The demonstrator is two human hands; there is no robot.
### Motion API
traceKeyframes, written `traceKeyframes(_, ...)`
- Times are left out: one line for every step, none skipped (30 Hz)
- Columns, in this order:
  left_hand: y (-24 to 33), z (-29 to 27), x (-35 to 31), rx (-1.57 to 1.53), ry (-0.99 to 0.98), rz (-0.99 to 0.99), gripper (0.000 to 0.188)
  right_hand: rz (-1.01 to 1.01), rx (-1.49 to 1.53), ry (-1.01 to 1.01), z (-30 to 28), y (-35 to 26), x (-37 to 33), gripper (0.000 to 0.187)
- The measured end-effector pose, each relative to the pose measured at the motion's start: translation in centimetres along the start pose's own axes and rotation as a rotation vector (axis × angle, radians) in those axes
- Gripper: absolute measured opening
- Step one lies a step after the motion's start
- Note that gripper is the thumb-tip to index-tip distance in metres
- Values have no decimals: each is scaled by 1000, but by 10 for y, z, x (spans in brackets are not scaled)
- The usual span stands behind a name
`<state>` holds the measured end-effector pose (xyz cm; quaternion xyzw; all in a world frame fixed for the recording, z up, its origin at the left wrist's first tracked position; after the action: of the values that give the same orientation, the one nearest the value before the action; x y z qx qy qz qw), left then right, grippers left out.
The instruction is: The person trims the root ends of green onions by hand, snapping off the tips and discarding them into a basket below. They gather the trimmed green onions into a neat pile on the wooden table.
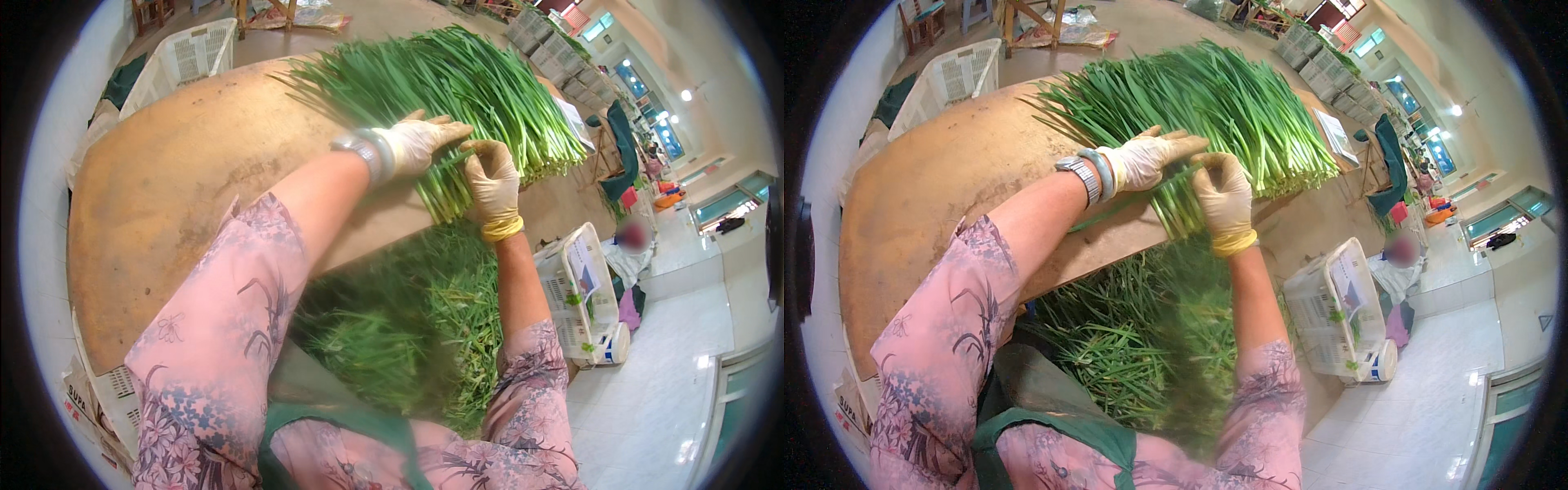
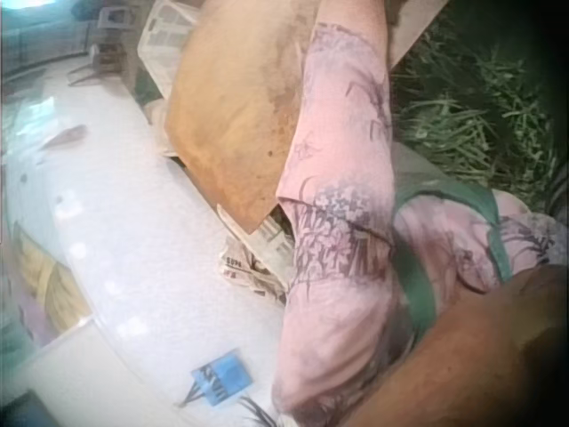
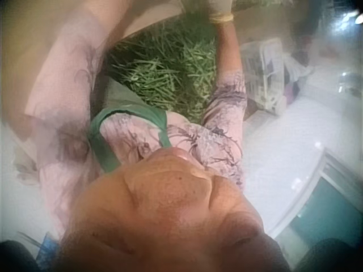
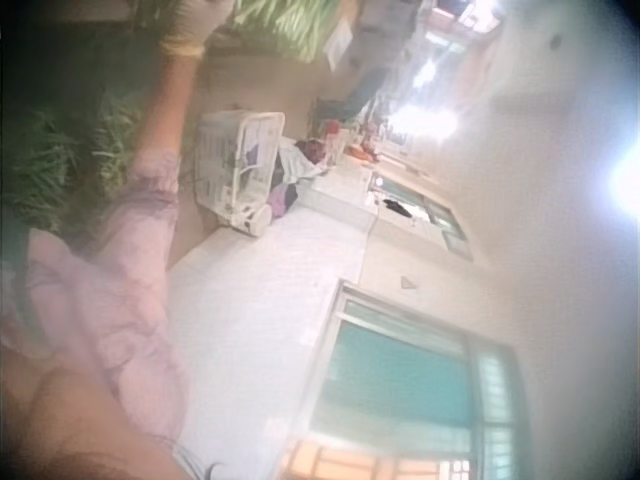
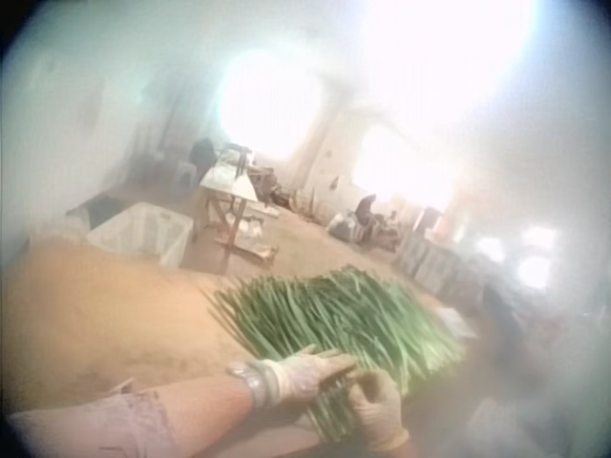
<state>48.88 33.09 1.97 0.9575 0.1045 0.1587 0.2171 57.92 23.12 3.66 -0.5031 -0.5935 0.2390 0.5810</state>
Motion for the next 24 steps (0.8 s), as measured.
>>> traceKeyframes(8, -1, -3, 52, -46, 4, 81, -45, -44, 9, -3, -6, -6, 16)
traceKeyframes(13, 2, -4, 104, -92, 10, 81, -90, -88, 17, -6, -15, -11, 17)
traceKeyframes(12, 6, -2, 122, -78, 27, 81, -137, -136, 27, -7, -29, -20, 18)
traceKeyframes(5, 8, -7, 129, -34, 53, 81, -161, -141, 6, -6, -43, -31, 19)
traceKeyframes(2, 12, -9, 163, -52, 54, 80, -54, -10, 33, -15, -42, -51, 21)
traceKeyframes(2, 12, -10, 205, -63, 55, 79, -166, -86, 65, -23, -62, -70, 20)
traceKeyframes(3, 14, -8, 232, -69, 47, 79, -204, -15, 120, -39, -65, -90, 16)
traceKeyframes(1, 14, -8, 265, -70, 32, 79, -141, -13, 247, -60, -66, -112, 13)
traceKeyframes(-2, 13, -12, 298, -77, 10, 78, -90, 116, 328, -80, -65, -136, 11)
traceKeyframes(2, 14, -10, 294, -82, 16, 78, -52, 134, 420, -101, -69, -165, 10)
traceKeyframes(2, 11, -11, 300, -83, 6, 78, -52, 138, 367, -111, -77, -183, 7)
traceKeyframes(0, 8, -13, 309, -87, -10, 78, 172, 11, 272, -117, -67, -201, 9)
traceKeyframes(-3, 6, -12, 310, -71, -30, 79, 391, -118, 167, -125, -52, -219, 12)
traceKeyframes(7, 1, -11, 323, -43, 4, 80, 648, -292, 51, -137, -27, -250, 27)
traceKeyframes(21, -12, -13, 297, 15, 16, 80, 782, -724, -176, -153, 2, -289, 35)
traceKeyframes(30, -26, -20, 271, 74, 24, 80, 877, -1157, -427, -172, 31, -329, 43)
traceKeyframes(33, -37, -32, 241, 92, 46, 79, 928, -1238, -438, -157, 30, -330, 46)
traceKeyframes(36, -55, -47, 226, 130, 70, 77, 955, -1332, -436, -139, 25, -316, 49)
traceKeyframes(32, -67, -69, 81, 199, 69, 77, 818, -1002, -283, -126, 24, -298, 44)
traceKeyframes(19, -82, -96, 123, 242, 84, 70, 667, -839, -213, -99, 8, -263, 40)
traceKeyframes(10, -93, -125, 125, 258, 49, 69, 517, -677, -131, -70, -16, -220, 35)
traceKeyframes(4, -104, -154, 126, 275, 14, 69, 202, -686, -80, -46, -45, -177, 29)
traceKeyframes(-2, -111, -175, 116, 285, -8, 68, 99, -722, -77, -24, -72, -139, 29)
traceKeyframes(-5, -118, -193, 209, 277, -33, 68, -62, -736, -94, -6, -90, -105, 28)
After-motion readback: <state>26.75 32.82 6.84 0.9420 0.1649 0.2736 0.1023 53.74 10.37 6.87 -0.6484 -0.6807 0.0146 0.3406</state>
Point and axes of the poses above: each hand's wrist, its own x-axis towards the middle knuckle, its own z-axis out of the palm, y = z × x, the point moved 8 cm from there along x, towards the middle knuckle, and after that the axes turned 7 degrees about -y, right-handed, at the moved point
